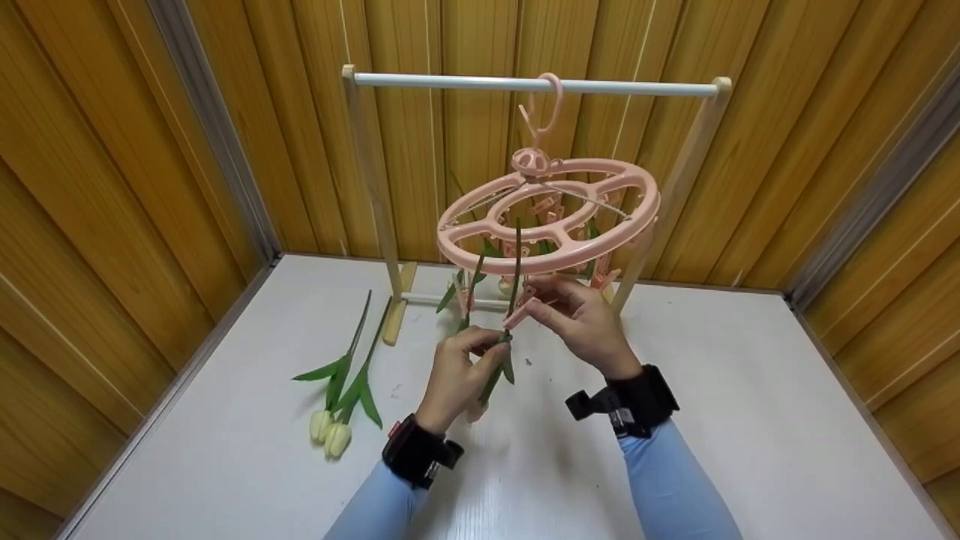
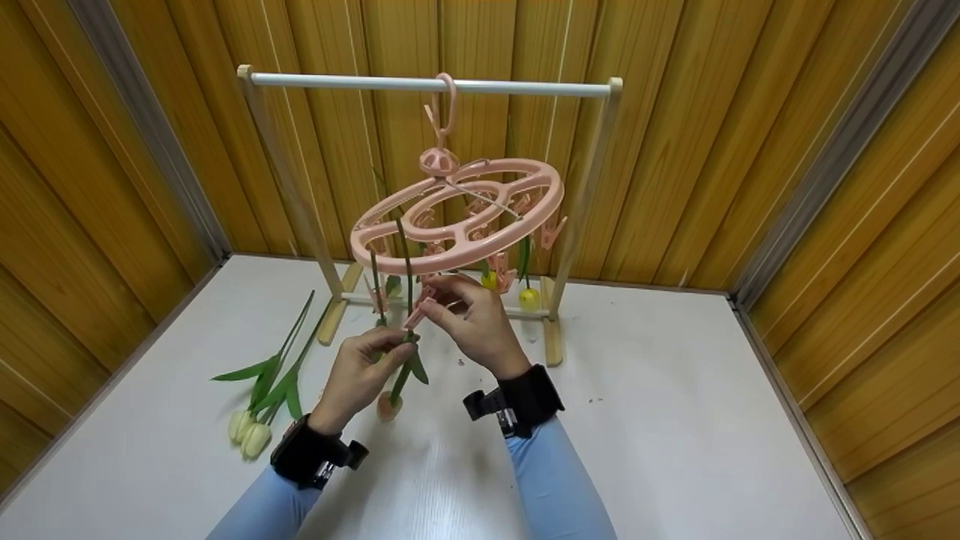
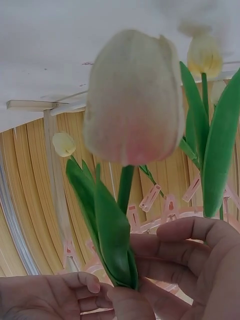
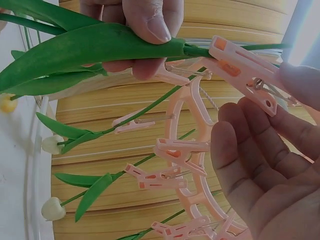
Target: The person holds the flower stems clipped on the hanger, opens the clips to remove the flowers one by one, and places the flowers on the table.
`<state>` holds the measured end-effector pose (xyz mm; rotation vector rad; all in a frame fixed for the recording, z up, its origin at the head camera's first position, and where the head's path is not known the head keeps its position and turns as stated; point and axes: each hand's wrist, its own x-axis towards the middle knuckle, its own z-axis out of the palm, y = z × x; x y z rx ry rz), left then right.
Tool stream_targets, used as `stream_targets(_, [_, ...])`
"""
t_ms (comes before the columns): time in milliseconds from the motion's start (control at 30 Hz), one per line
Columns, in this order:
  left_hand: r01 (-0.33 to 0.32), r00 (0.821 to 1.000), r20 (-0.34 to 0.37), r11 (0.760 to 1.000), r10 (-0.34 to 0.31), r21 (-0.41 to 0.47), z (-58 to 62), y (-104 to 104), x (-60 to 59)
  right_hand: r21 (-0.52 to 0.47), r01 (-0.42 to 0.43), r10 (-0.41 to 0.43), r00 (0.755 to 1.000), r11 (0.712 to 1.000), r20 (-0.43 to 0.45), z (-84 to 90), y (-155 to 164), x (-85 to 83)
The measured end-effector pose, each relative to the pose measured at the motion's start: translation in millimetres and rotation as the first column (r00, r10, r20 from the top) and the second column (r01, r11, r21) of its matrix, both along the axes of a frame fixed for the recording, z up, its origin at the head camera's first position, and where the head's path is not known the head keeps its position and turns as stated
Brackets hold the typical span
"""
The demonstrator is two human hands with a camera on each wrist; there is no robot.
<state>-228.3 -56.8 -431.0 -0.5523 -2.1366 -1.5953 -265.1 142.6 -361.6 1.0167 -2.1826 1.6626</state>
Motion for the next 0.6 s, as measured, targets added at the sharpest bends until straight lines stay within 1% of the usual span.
stream_targets(133, [-0.002,1.0,0.014,1.0,0.001,0.017,0.0,0.9,0.5,-0.008,-0.007,0.007,1.0,1.0,0.004,0.2,-0.3,0.6])
stream_targets(333, [-0.01,0.999,0.041,1.0,0.01,0.0,2.8,1.6,2.8,-0.036,-0.031,0.031,0.999,0.999,-0.01,-0.6,-0.5,0.7])
stream_targets(600, [-0.009,1.0,0.021,1.0,0.009,-0.004,4.3,1.9,4.0,-0.04,-0.019,0.018,0.999,0.999,-0.03,-0.2,-1.5,1.1])
